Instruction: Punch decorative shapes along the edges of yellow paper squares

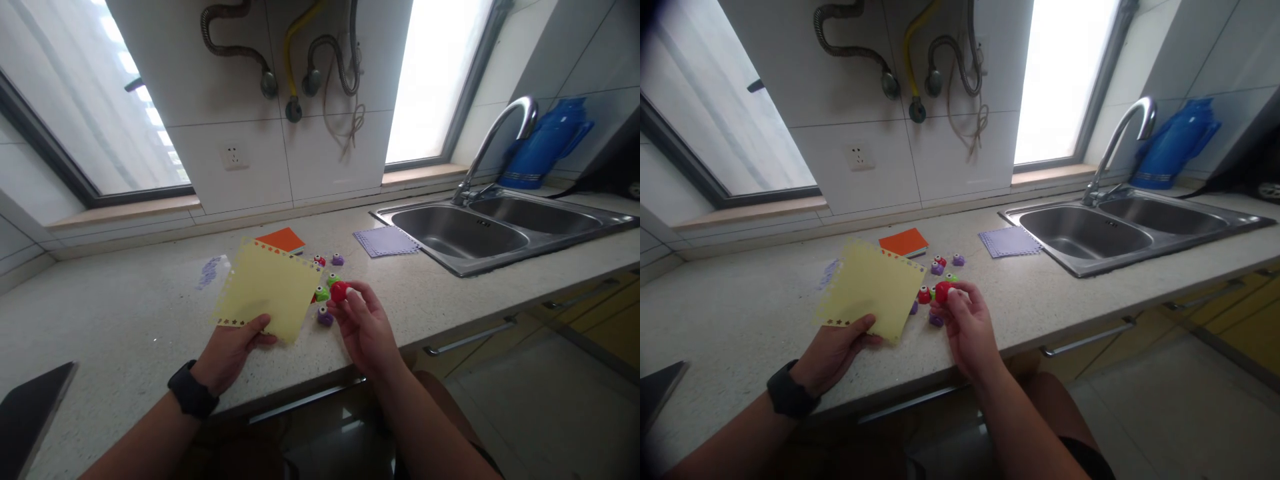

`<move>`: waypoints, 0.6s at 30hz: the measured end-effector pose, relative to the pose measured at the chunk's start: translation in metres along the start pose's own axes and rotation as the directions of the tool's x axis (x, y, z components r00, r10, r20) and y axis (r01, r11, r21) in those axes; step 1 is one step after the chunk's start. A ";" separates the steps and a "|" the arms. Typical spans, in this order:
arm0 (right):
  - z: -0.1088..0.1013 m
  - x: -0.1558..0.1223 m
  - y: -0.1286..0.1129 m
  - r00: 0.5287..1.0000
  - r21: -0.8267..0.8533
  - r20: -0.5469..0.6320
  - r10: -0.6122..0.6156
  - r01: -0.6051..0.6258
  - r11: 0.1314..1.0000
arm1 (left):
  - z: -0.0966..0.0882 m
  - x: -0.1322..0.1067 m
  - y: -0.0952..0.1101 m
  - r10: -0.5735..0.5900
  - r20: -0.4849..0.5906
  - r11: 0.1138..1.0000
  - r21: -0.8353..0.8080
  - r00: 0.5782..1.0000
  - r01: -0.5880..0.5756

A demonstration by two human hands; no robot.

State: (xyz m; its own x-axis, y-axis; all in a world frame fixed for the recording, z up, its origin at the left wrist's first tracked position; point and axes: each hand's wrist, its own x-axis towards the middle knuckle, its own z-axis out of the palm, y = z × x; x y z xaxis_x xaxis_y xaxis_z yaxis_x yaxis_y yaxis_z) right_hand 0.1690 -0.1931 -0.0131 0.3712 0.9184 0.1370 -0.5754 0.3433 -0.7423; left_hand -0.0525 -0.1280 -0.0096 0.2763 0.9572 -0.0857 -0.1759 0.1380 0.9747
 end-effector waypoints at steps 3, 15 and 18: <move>0.002 -0.007 0.014 0.997 -0.045 0.051 -0.061 0.063 0.997 | -0.002 0.000 -0.002 0.003 -0.003 1.000 0.001 1.000 -0.003; -0.006 -0.019 0.024 0.882 -0.375 0.351 -0.314 0.440 0.816 | 0.000 -0.001 0.002 -0.004 -0.040 0.999 0.049 0.999 0.006; -0.008 -0.020 0.027 0.857 -0.404 0.386 -0.341 0.489 0.773 | 0.001 -0.002 0.003 -0.010 -0.043 0.999 0.043 0.999 0.012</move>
State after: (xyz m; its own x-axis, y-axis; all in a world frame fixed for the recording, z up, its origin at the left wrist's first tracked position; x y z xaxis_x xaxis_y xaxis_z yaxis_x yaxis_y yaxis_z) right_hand 0.1521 -0.2041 -0.0411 0.2334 0.7460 0.6237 0.0315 0.6353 -0.7716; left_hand -0.0528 -0.1297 -0.0060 0.2375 0.9658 -0.1044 -0.1316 0.1385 0.9816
